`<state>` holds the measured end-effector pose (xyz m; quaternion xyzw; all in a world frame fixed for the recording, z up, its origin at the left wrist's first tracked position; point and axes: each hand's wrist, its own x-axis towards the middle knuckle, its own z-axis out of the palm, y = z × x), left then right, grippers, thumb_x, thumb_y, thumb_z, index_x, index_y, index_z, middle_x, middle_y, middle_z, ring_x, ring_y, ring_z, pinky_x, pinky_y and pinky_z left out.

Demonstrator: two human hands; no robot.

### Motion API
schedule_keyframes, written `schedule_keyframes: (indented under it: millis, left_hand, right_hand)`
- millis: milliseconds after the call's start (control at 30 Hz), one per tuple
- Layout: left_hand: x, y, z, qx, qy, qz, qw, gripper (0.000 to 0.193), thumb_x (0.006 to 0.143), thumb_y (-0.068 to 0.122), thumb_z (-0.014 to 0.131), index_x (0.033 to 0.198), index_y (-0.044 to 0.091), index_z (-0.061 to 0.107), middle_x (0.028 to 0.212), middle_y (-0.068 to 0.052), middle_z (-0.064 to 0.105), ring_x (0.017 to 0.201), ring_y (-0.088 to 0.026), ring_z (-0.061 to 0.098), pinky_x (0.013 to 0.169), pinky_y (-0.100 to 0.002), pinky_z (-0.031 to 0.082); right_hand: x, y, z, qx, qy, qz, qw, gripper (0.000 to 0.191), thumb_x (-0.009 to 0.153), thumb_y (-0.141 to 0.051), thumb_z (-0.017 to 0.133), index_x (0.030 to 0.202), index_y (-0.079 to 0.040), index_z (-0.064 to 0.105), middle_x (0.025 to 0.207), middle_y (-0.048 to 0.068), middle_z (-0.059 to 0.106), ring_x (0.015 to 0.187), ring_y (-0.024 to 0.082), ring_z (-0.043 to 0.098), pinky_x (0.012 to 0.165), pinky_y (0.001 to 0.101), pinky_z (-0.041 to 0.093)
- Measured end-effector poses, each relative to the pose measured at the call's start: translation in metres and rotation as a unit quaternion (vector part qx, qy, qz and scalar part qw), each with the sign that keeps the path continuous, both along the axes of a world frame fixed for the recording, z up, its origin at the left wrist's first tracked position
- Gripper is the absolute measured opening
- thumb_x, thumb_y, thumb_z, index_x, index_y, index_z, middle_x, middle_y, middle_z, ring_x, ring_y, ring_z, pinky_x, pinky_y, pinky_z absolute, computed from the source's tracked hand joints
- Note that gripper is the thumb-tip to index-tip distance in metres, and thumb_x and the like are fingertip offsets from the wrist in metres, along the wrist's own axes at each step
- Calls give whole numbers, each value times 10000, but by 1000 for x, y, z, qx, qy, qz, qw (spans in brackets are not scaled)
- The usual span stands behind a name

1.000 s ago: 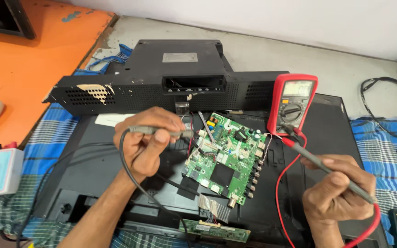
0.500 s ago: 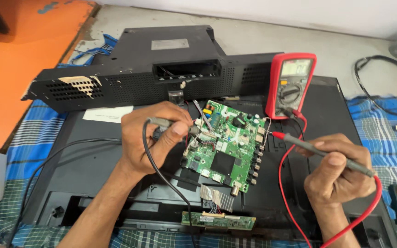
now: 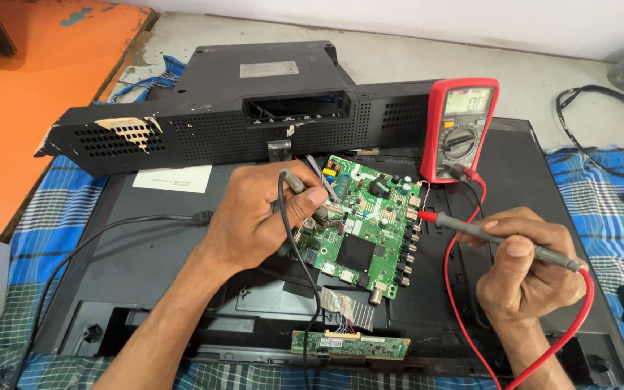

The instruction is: The person sits at a repair bench with a disassembled TV lying face down. They lift the speaker panel aside, then use multimeter probes to test points on the green mainboard, repositioning the board and probes repeatedly while reading the meter.

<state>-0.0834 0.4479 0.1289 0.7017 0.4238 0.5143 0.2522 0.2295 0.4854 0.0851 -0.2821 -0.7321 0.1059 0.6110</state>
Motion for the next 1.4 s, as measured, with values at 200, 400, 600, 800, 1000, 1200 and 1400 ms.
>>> schedule_keyframes:
  millis: [200,400,600,800,1000,1200,1400]
  left_hand:
    - [-7,2,0,-51,-81,-46,994,255,988,197,643,862,-18,697,660,-51,663,559,-98,655,488,-249,529]
    - [-2,-2,-2,29,-91,-6,995,223,1023,153,628,913,-28,699,734,-42,678,615,-84,668,530,-237,547]
    - [-8,-4,-2,74,-43,53,995,217,1011,124,660,865,-30,703,689,-52,664,568,-94,614,513,-236,469]
    - [-21,-11,-2,47,-135,-47,989,210,1001,130,646,866,-20,703,763,-67,716,595,-76,654,492,-213,510]
    - [-18,-11,-1,19,-120,-115,986,227,1005,144,664,853,-12,724,741,-76,713,587,-94,684,505,-222,537]
    - [-12,-12,-1,-12,-107,-154,982,208,972,157,680,868,-15,732,727,-76,703,586,-97,689,500,-225,550]
    - [-8,-10,-1,2,-64,-158,985,200,948,152,687,827,-6,714,693,-60,690,568,-101,672,510,-240,518]
  right_hand:
    - [-2,-3,1,-10,19,16,1000,425,1195,-336,518,1062,67,535,846,183,653,671,214,702,587,291,545]
    - [-4,-8,-2,-21,19,24,999,413,1205,-311,519,1063,77,540,848,187,658,676,221,715,589,293,544]
    - [-5,-9,-4,-20,15,38,999,402,1211,-295,516,1063,78,545,849,179,653,694,220,715,610,301,551]
    - [-9,-12,-2,-25,17,29,999,395,1189,-310,518,1094,73,538,851,182,651,682,220,704,605,300,556]
    - [-7,-12,-4,-37,0,33,999,384,1196,-301,505,1093,68,531,843,180,652,689,220,712,581,287,579]
    - [-4,-11,-9,-45,-9,49,998,368,1210,-266,497,1071,74,534,859,182,656,693,213,718,611,295,548]
    - [-9,-10,-8,-62,9,76,995,282,1185,-210,513,1121,64,528,943,192,649,765,196,708,670,315,596]
